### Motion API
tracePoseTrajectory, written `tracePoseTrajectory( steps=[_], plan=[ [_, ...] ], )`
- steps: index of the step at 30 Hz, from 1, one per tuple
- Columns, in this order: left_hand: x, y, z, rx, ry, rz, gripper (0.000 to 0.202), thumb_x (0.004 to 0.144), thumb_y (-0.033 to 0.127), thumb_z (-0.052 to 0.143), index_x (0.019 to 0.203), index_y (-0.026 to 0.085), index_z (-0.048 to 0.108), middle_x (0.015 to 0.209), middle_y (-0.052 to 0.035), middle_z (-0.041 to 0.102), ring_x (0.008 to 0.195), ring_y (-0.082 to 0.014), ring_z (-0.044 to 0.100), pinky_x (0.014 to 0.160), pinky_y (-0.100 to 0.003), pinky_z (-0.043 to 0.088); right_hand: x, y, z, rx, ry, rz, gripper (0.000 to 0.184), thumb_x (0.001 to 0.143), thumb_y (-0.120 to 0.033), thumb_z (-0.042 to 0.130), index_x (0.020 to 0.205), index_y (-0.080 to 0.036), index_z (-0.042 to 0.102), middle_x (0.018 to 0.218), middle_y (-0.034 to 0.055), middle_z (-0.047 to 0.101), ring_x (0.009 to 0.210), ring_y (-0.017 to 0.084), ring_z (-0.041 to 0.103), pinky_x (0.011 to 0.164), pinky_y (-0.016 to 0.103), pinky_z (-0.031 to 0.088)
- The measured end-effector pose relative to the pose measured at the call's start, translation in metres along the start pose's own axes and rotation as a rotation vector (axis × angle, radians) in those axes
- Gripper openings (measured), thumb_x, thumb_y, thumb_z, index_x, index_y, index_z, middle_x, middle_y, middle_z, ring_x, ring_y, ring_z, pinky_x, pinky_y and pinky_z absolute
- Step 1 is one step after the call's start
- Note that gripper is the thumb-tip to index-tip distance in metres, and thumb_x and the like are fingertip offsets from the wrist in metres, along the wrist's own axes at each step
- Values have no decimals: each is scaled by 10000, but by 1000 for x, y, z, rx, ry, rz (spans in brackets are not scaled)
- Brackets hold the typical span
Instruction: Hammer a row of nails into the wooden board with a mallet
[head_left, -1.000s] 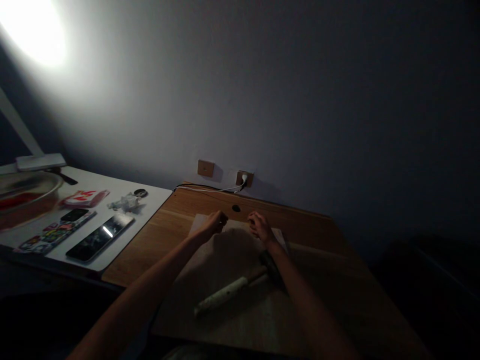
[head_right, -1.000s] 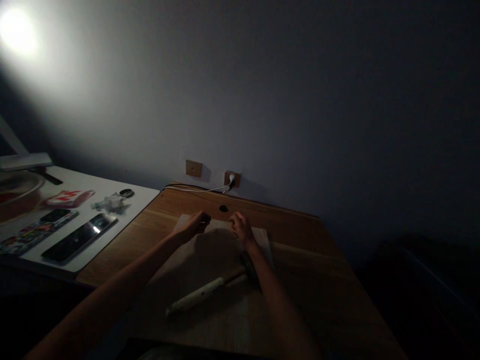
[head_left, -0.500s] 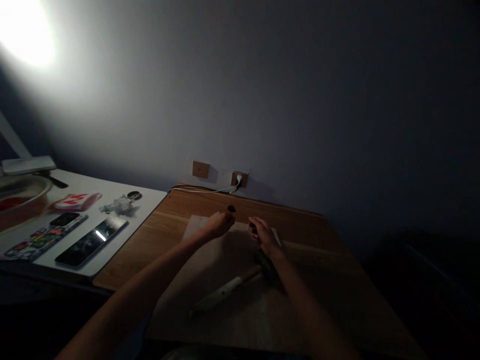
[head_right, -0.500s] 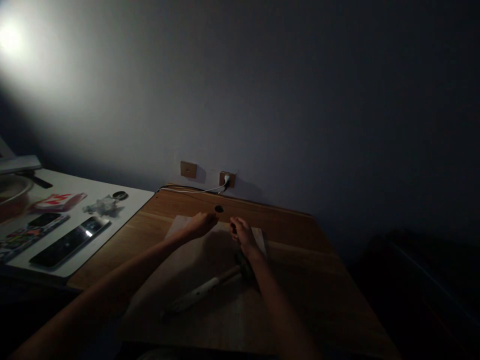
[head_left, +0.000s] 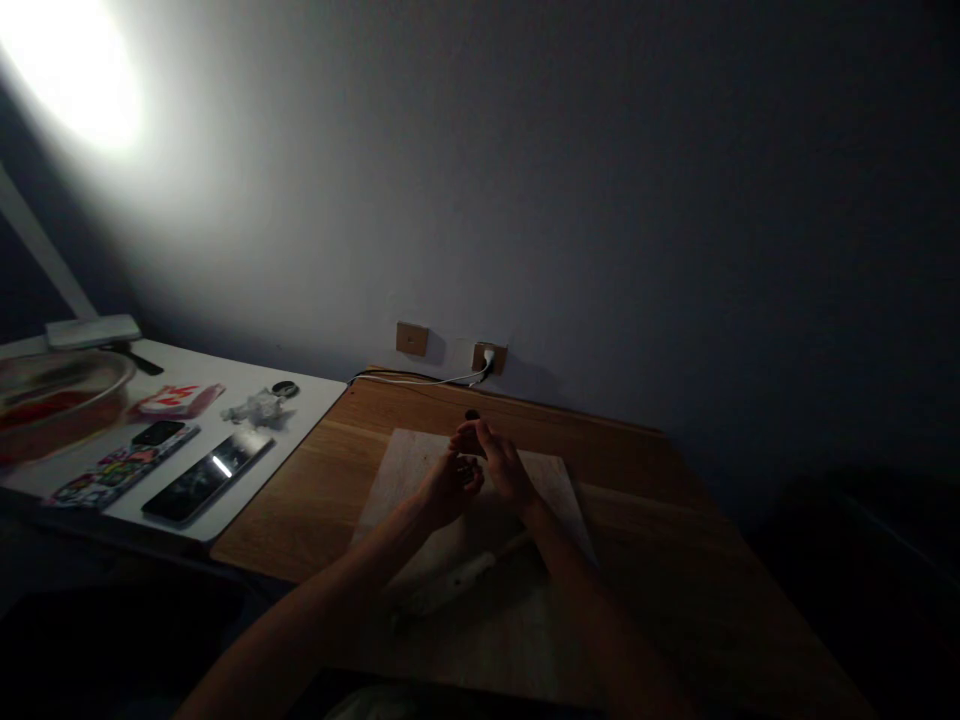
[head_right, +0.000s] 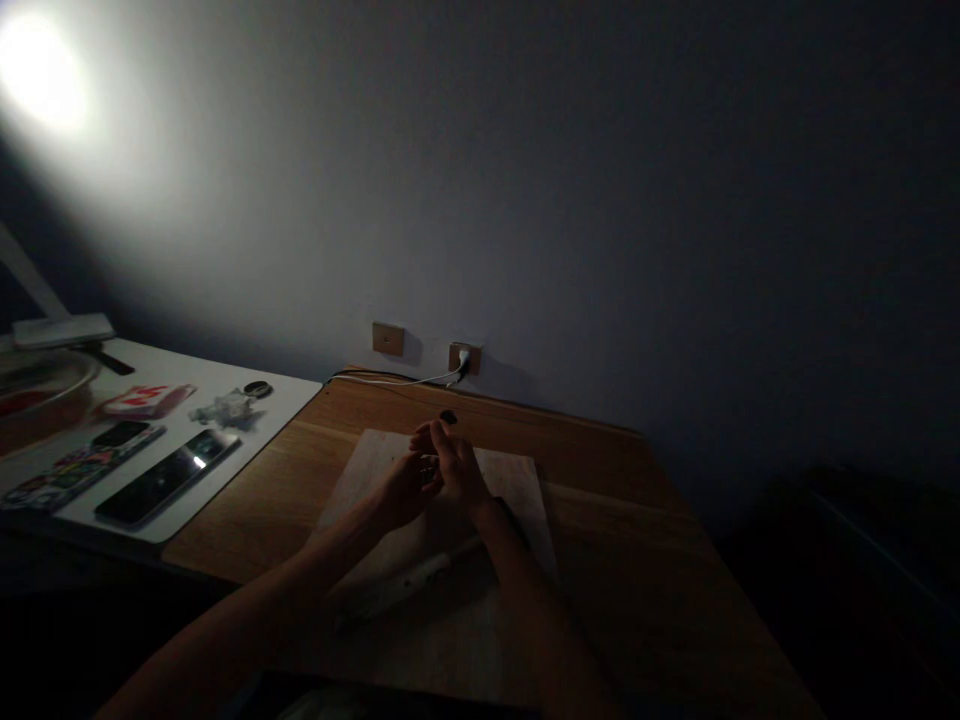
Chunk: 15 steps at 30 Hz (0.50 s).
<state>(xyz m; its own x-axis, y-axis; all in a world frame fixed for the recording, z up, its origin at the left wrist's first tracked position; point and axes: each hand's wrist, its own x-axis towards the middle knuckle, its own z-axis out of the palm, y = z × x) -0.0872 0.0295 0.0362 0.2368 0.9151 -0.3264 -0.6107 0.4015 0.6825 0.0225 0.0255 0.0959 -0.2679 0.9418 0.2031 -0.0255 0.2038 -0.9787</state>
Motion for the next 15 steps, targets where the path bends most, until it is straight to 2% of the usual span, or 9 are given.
tracePoseTrajectory(
  steps=[4,7,9,13,15],
  plan=[
    [8,2,-11,271,37,92,156,911,263,506,785,181,545,700,0,560,585,-92,537,546,-181,422,-14,-6,-15,59,25,-12,545,887,-750,516,908,-225,662,879,50,729,758,185,707,757,318,560],
    [8,0,-14,504,36,73,241,895,273,508,671,185,526,611,11,508,530,-106,454,487,-205,336,-32,-10,-30,44,129,4,503,868,-719,581,907,-226,671,887,47,718,708,171,683,690,302,552],
    [4,-2,-13,669,13,113,265,873,277,561,625,192,518,571,26,463,527,-111,407,484,-215,296,-47,-8,-40,-11,192,28,461,867,-681,615,891,-225,679,901,51,716,719,174,676,692,303,546],
    [-9,-5,-5,984,-87,377,254,866,304,612,635,212,557,625,7,518,608,-145,470,566,-245,355,-82,0,-59,-115,288,99,395,836,-630,683,895,-239,697,887,57,725,800,218,683,716,316,537],
    [-20,-5,-2,1065,-148,481,249,891,329,602,668,218,599,693,-22,584,653,-167,523,620,-265,402,-101,4,-68,-145,341,135,388,823,-628,690,905,-249,703,872,61,734,818,244,688,722,333,544]
  ],
)
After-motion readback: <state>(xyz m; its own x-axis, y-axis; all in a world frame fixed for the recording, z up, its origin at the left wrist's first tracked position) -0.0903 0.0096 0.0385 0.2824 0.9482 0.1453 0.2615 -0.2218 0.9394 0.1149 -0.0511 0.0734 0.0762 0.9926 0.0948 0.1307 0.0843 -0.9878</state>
